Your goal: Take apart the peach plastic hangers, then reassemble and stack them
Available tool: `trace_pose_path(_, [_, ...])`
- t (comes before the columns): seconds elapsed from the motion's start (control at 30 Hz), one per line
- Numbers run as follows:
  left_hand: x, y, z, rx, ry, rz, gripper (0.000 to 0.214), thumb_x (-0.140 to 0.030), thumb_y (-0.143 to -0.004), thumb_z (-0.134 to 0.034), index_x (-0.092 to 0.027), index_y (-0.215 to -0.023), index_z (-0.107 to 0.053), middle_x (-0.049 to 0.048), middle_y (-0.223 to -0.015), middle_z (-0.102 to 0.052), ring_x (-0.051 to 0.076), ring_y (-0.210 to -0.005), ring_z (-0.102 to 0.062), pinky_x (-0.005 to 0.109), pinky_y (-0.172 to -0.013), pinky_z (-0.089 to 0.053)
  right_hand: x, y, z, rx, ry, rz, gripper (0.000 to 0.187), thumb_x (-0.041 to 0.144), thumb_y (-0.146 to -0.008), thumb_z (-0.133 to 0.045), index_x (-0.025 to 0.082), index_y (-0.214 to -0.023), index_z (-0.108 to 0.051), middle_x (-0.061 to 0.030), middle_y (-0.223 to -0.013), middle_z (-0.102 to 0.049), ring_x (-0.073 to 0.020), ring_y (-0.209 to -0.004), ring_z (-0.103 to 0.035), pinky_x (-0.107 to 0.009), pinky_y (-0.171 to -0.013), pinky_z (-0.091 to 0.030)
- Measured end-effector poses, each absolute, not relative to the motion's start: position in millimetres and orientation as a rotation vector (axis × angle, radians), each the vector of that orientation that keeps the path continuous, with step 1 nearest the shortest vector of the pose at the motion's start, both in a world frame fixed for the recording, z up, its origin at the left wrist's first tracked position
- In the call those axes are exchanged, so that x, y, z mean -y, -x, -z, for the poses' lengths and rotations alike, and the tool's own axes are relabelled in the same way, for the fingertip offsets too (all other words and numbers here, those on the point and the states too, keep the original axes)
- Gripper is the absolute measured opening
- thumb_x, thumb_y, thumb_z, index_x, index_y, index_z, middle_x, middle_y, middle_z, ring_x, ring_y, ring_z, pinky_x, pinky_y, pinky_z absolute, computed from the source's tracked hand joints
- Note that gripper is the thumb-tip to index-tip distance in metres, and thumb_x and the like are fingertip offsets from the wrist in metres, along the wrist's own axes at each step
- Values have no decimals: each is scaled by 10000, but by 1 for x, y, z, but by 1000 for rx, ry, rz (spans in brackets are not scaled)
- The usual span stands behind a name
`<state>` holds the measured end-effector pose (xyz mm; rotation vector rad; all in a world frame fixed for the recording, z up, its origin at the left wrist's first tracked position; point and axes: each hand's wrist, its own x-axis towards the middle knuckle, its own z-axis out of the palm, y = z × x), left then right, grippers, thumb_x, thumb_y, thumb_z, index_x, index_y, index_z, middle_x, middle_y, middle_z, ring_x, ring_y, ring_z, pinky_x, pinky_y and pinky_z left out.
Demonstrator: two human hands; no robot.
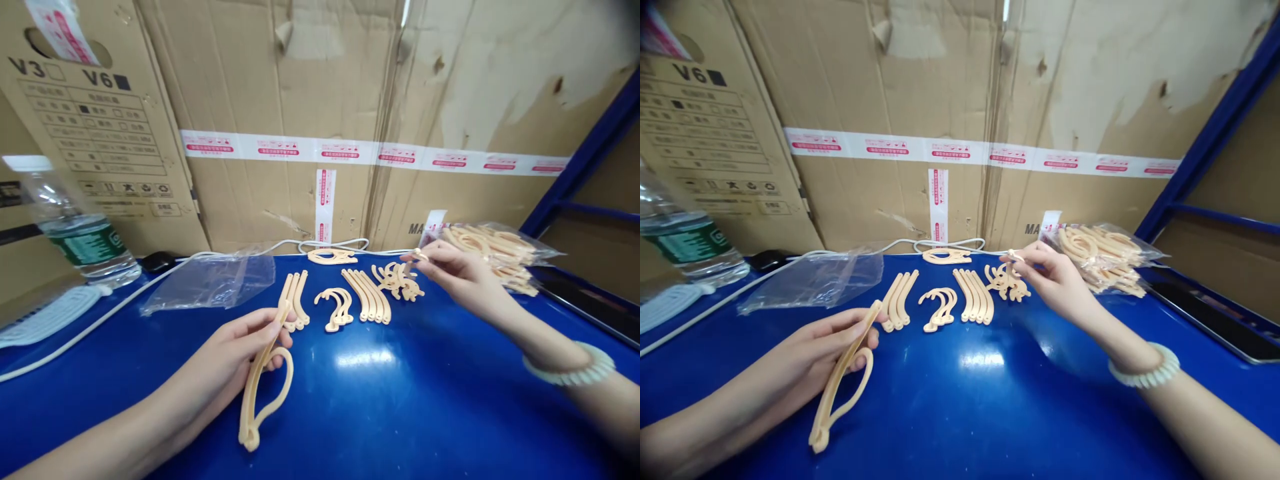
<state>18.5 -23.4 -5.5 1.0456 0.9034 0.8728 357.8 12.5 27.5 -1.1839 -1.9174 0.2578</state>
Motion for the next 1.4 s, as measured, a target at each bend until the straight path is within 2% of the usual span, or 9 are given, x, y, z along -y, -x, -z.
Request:
trace_pose_path(0.2, [25, -20, 7, -912, -964, -916, 189, -277, -812, -754, -200, -980, -716, 19, -897, -688, 161, -868, -667, 268, -870, -528, -42, -387, -1, 2099, 1211, 203, 251, 234, -904, -506, 221, -932, -755, -92, -940, -685, -223, -867, -652, -404, -798, -534])
trace_pose_path(0.4, [29, -22, 3, -897, -1019, -949, 162, -294, -832, -736, -189, -945, -687, 25, -922, -687, 191, -910, -685, 289, -854, -550, -49, -386, 13, 2247, 1230, 219, 334, 41, -783, -459, 164, -907, -743, -107, -990, -710, -221, -880, -684, -398, -816, -561])
trace_pose_path(0.57, [33, -26, 1, -894, -1055, -979, 141, -290, -852, -714, -174, -905, -654, 23, -909, -668, 161, -863, -664, 265, -814, -549, -23, -357, 5, 2266, 1121, 188, 341, 27, -815, -431, 149, -989, -698, -125, -1061, -685, -228, -996, -650, -413, -883, -538])
trace_pose_path(0.7, [38, -31, 1, -865, -1097, -976, 138, -279, -859, -706, -164, -884, -635, 17, -875, -648, 138, -835, -632, 239, -789, -540, 26, -304, -1, 2395, 780, 98, 434, 132, -900, -485, 149, -1334, -504, -143, -1293, -593, -224, -1223, -528, -404, -1009, -460])
trace_pose_path(0.77, [41, -33, 2, -839, -1113, -974, 141, -277, -863, -700, -168, -895, -617, 8, -861, -636, 128, -811, -619, 236, -774, -539, 46, -283, -1, 2591, 569, 164, 479, 236, -922, -527, 118, -1382, -460, -151, -1343, -571, -249, -1280, -477, -413, -1033, -425])
trace_pose_path(0.97, [45, -36, 8, -809, -1159, -941, 181, -296, -864, -693, -187, -951, -578, -4, -863, -631, 130, -818, -628, 257, -808, -537, 57, -271, 5, 2660, 453, 357, 279, 274, -1005, -430, 143, -1125, -646, -74, -993, -723, -211, -1035, -582, -351, -862, -428])
trace_pose_path(1.13, [43, -33, 11, -838, -1188, -941, 177, -308, -882, -668, -196, -985, -577, -3, -874, -634, 147, -836, -656, 275, -811, -549, 53, -275, 10, 2676, 489, 246, 384, 457, -980, -444, 147, -1089, -643, -63, -857, -669, -219, -917, -545, -370, -834, -393])
trace_pose_path(1.23, [41, -32, 12, -880, -1228, -951, 168, -328, -907, -633, -201, -1002, -579, 4, -882, -639, 158, -865, -658, 278, -815, -557, 53, -275, 13, 2673, 539, 200, 255, 350, -975, -496, 157, -1044, -649, -52, -832, -637, -218, -880, -526, -386, -827, -366])
trace_pose_path(1.4, [42, -32, 17, -1024, -1412, -1040, 475, -370, -908, -610, -283, -1339, -429, 70, -1263, -581, 215, -987, -659, 333, -794, -590, 52, -276, 14, 2645, 593, 101, 183, 267, -958, -513, 148, -1013, -641, -43, -794, -592, -184, -774, -492, -372, -776, -345])
